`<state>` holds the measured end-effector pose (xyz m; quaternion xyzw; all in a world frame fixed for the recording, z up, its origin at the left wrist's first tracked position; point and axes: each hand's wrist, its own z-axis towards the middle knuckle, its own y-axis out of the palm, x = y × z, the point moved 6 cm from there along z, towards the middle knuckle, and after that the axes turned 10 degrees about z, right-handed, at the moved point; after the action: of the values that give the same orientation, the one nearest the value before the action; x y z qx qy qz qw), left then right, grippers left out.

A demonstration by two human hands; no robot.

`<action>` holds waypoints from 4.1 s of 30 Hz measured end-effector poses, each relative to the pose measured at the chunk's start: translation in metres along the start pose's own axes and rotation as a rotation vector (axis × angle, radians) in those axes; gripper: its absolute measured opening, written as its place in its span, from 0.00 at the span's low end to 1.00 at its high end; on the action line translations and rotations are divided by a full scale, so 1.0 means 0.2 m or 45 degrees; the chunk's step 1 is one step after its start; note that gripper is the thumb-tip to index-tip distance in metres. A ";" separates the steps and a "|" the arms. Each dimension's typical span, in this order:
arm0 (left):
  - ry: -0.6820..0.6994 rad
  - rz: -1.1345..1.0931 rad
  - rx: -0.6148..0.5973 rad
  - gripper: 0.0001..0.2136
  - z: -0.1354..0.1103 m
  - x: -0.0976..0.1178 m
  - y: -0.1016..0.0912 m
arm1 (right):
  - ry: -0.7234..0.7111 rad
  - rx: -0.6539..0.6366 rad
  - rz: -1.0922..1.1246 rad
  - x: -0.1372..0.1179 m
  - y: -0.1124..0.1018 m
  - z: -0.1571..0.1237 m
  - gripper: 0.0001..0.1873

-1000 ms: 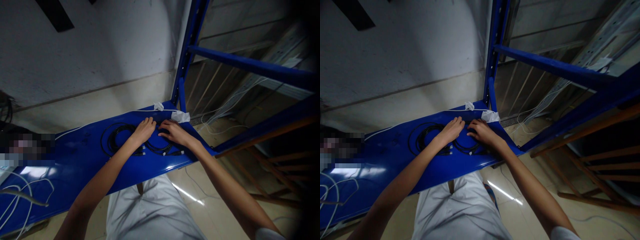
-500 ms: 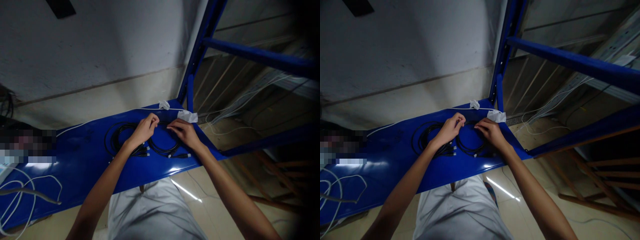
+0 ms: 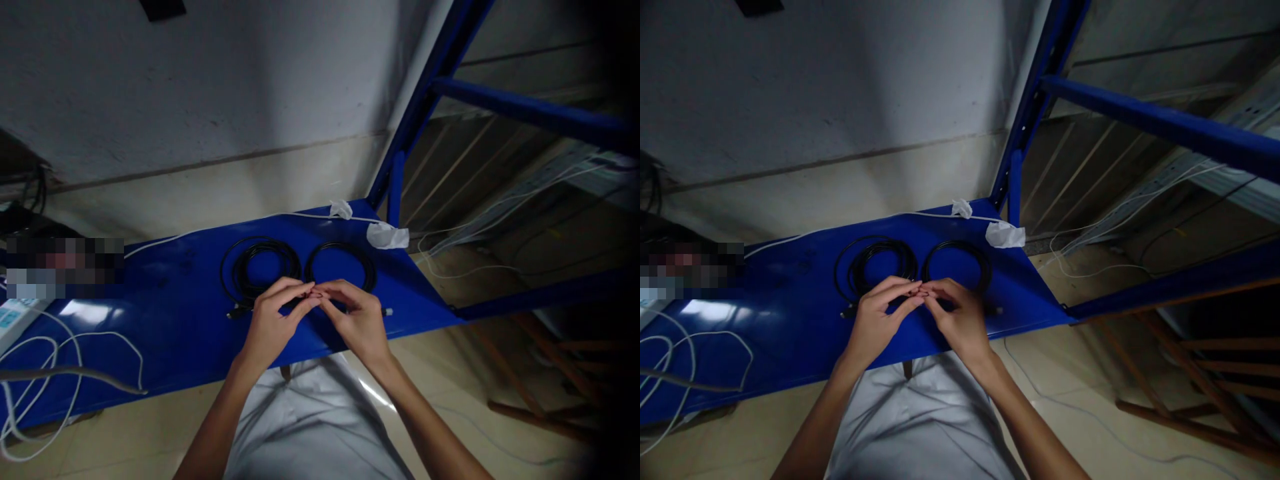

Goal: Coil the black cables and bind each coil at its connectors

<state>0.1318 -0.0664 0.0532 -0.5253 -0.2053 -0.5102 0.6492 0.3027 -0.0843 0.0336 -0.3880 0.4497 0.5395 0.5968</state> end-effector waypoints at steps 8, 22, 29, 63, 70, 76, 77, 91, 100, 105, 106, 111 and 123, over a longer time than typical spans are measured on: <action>0.032 0.327 0.270 0.14 -0.32 -0.06 -0.28 | 0.008 -0.187 0.082 0.01 0.39 -0.09 0.03; -0.195 0.790 0.498 0.14 -0.35 -0.46 -0.92 | 0.018 -0.880 0.231 0.06 1.23 -0.07 0.50; -0.246 1.101 0.321 0.17 -0.26 -0.79 -1.14 | -0.348 -0.658 -0.245 -0.08 0.71 -0.08 0.29; -0.298 1.316 0.589 0.12 -0.33 -0.78 -1.17 | -0.456 -0.555 -1.001 0.20 -0.51 -0.12 0.21; -0.175 1.440 0.678 0.11 -0.34 -0.66 -1.09 | -0.514 -0.546 -0.939 0.12 -0.44 -0.10 0.14; 0.291 1.116 0.669 0.07 -0.34 -0.29 -0.63 | -0.510 -0.537 -0.905 0.10 -0.36 -0.09 0.11; 0.353 1.041 0.581 0.09 -0.33 -0.22 -0.51 | -0.525 -0.533 -0.919 0.10 -0.34 -0.09 0.10; 0.482 1.038 -0.415 0.25 -0.07 0.01 0.26 | -0.449 -0.482 -0.615 0.07 -0.18 -0.10 0.20; 0.522 0.919 -0.371 0.24 -0.06 -0.01 0.30 | -0.393 -0.235 -0.624 0.08 -0.18 -0.08 0.08; 0.555 0.914 -0.339 0.08 -0.05 -0.01 0.30 | -0.358 -0.203 -0.645 0.12 -0.19 -0.07 0.08; 0.572 0.903 -0.340 0.08 -0.05 -0.01 0.30 | -0.351 -0.238 -0.647 0.12 -0.19 -0.08 0.08; 0.607 0.861 -0.347 0.09 -0.06 -0.01 0.29 | -0.360 -0.419 -0.849 0.13 -0.22 -0.10 0.15; 0.613 0.782 -0.577 0.07 -0.03 0.02 0.33 | -0.583 -0.649 -1.253 0.18 -0.41 -0.12 0.18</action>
<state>0.1898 -0.0774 0.0226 -0.5572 0.2337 -0.4335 0.6686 0.3809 -0.1063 -0.0104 -0.5554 -0.0665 0.3605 0.7464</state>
